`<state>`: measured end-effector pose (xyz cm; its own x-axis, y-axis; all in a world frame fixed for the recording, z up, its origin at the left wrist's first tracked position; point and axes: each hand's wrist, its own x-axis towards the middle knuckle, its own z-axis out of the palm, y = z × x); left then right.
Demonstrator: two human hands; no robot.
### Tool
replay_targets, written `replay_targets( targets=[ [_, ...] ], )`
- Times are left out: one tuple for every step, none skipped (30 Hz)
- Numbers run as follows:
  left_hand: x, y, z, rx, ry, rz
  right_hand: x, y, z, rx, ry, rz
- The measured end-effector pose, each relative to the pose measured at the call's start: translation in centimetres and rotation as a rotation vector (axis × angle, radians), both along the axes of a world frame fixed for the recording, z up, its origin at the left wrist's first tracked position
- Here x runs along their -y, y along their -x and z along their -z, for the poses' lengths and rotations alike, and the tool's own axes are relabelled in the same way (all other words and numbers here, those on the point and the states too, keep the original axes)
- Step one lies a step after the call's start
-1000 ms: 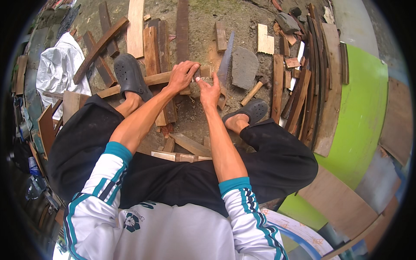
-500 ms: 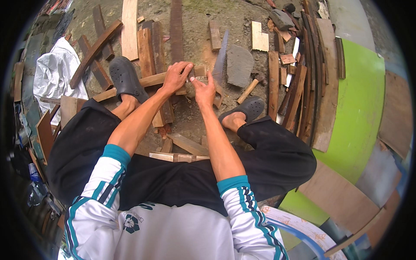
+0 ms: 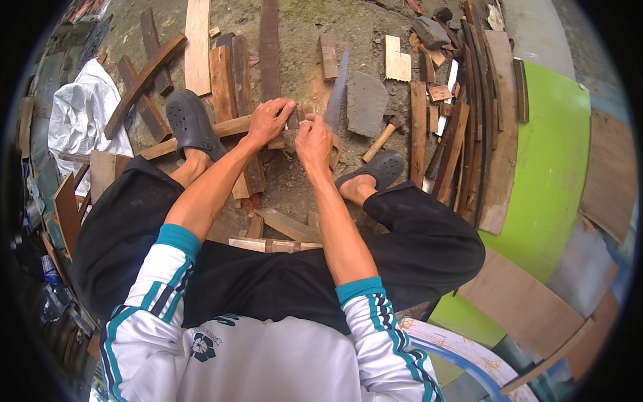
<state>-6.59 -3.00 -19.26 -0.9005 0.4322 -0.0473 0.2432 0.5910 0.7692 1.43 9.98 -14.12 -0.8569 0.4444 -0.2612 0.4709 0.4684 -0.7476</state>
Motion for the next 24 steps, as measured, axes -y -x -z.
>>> replay_targets(
  targets=[
    [-0.1, 0.1, 0.0, 0.001, 0.0, 0.003, 0.2, 0.3, 0.1, -0.025, -0.022, 0.012],
    [0.0, 0.1, 0.1, 0.004, 0.001, 0.005, 0.6, 0.6, -0.3, -0.047, -0.044, 0.024],
    [0.1, 0.1, 0.2, -0.007, 0.0, 0.004, 0.9, 0.8, -0.8, -0.021, -0.042, 0.024],
    [0.1, 0.1, 0.3, -0.018, -0.001, 0.003, 1.2, 0.9, -1.3, 0.005, -0.041, 0.024],
    [0.1, 0.1, 0.3, -0.03, -0.004, 0.002, 1.5, 1.0, -1.8, 0.029, -0.041, 0.025],
    [0.2, 0.1, 0.3, -0.031, -0.005, 0.003, 1.6, 1.0, -1.7, 0.033, -0.063, 0.018],
    [0.2, 0.2, 0.4, -0.032, -0.007, 0.004, 1.8, 1.1, -1.5, 0.036, -0.085, 0.012],
    [0.2, 0.2, 0.4, -0.033, -0.009, 0.008, 1.8, 1.0, -1.3, 0.041, -0.108, 0.009],
    [0.1, 0.2, 0.4, -0.034, -0.019, 0.011, 1.8, 0.9, -1.0, 0.008, -0.12, 0.007],
    [0.1, 0.2, 0.4, -0.034, -0.028, 0.014, 1.9, 0.8, -0.8, -0.025, -0.133, 0.006],
    [0.1, 0.2, 0.4, -0.035, -0.036, 0.015, 2.0, 0.7, -0.6, -0.059, -0.143, 0.003],
    [0.2, 0.2, 0.4, -0.036, -0.033, 0.023, 2.1, 0.6, -0.6, -0.064, -0.129, 0.035],
    [0.2, 0.3, 0.4, -0.037, -0.03, 0.031, 2.2, 0.4, -0.5, -0.069, -0.116, 0.067],
    [0.3, 0.4, 0.4, -0.038, -0.027, 0.038, 2.3, 0.1, -0.4, -0.074, -0.102, 0.098],
    [0.3, 0.5, 0.4, -0.039, -0.033, 0.04, 2.2, -0.2, -0.3, -0.093, -0.075, 0.129],
    [0.2, 0.5, 0.4, -0.039, -0.038, 0.041, 2.0, -0.5, 0.0, -0.111, -0.048, 0.159],
    [0.3, 0.5, 0.4, -0.039, -0.043, 0.043, 2.0, -0.8, 0.0, -0.129, -0.021, 0.19],
    [0.4, 0.5, 0.5, -0.023, -0.037, 0.041, 2.0, -1.0, 0.1, -0.121, -0.013, 0.193],
    [0.5, 0.5, 0.5, -0.007, -0.031, 0.039, 2.1, -1.2, 0.2, -0.113, -0.006, 0.197],
    [0.4, 0.5, 0.5, 0.009, -0.026, 0.039, 2.0, -1.3, 0.2, -0.106, 0.001, 0.202],
    [0.3, 0.5, 0.5, 0.007, -0.03, 0.038, 2.0, -1.4, 0.2, -0.118, -0.033, 0.178],
    [0.2, 0.5, 0.6, 0.005, -0.035, 0.038, 2.1, -1.4, 0.2, -0.13, -0.066, 0.153],
    [0.2, 0.5, 0.5, 0.003, -0.039, 0.036, 2.3, -1.4, 0.0, -0.143, -0.099, 0.128],
    [0.2, 0.5, 0.5, 0.002, -0.034, 0.037, 2.5, -1.2, -0.1, -0.13, -0.101, 0.117]
  ],
)
